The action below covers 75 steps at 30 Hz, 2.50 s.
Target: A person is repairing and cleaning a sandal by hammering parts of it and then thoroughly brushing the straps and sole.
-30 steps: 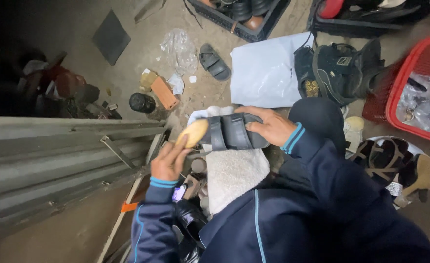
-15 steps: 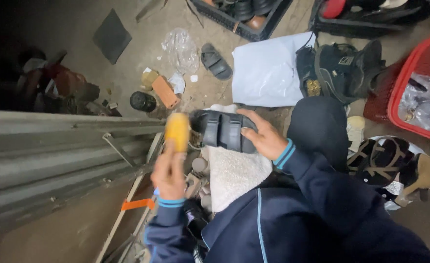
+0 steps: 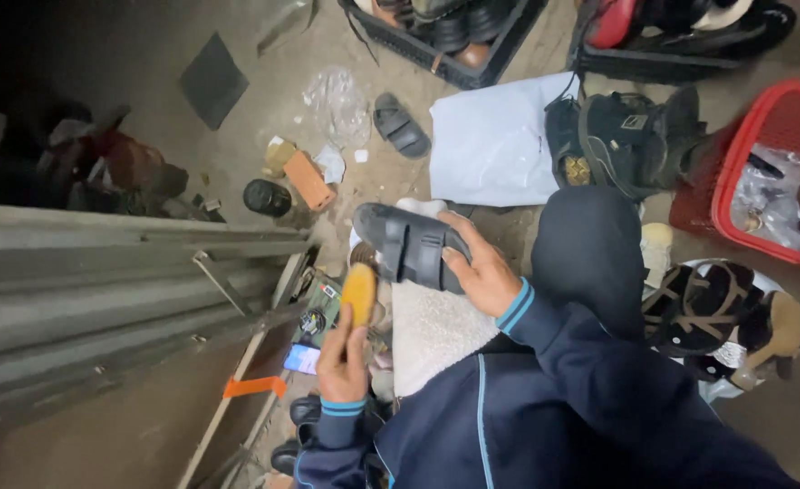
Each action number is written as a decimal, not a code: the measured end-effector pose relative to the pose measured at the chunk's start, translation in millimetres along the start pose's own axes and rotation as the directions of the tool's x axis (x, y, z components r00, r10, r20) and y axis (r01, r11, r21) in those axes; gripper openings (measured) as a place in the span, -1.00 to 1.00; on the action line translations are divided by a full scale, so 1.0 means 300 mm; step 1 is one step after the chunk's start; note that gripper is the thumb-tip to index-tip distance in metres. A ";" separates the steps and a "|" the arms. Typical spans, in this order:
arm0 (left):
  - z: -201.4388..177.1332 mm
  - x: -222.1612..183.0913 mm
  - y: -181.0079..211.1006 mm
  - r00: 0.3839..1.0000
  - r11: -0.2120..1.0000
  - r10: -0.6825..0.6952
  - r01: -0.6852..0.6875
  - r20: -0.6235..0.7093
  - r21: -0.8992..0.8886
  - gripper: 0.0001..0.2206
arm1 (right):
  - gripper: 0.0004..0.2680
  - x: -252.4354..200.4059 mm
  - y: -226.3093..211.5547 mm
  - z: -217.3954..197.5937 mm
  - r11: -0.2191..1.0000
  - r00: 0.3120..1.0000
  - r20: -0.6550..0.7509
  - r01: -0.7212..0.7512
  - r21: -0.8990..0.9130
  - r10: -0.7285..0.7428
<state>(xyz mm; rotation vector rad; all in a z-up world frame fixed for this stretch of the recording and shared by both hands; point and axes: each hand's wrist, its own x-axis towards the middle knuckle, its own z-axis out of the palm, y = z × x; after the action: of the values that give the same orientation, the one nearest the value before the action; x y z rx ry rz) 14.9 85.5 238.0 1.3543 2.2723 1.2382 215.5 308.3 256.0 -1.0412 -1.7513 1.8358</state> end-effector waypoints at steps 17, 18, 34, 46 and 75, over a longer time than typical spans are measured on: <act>0.135 0.096 0.203 0.993 0.977 0.121 -0.122 -0.016 -0.177 -0.65 | -0.58 -0.061 -0.087 0.048 0.989 0.990 -0.030 0.142 0.041 -0.141; 0.144 0.145 0.253 0.987 0.956 0.143 -0.156 -0.070 -0.247 -0.66 | -0.58 -0.054 -0.083 0.054 0.981 0.981 -0.055 0.190 0.034 -0.188; 0.193 0.127 0.391 0.955 0.947 0.254 -0.214 0.151 -0.239 -0.66 | -0.42 0.064 0.195 0.044 0.147 0.984 0.152 -0.165 0.975 0.095; 0.218 0.168 0.380 0.964 0.928 0.264 -0.261 -0.023 -0.265 -0.64 | -0.68 0.128 0.044 -0.006 0.372 0.970 -0.242 0.218 0.902 0.017; 0.237 0.177 0.218 0.841 0.852 0.516 -0.524 -0.164 -0.004 -0.68 | -0.77 0.137 -0.098 -0.049 0.304 0.936 -0.263 0.187 0.934 0.233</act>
<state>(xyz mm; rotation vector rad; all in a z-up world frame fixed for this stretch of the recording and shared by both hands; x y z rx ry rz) 65.9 182.0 254.7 2.0093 2.0075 1.5958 193.8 352.2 275.6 -0.7372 -0.1592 2.0091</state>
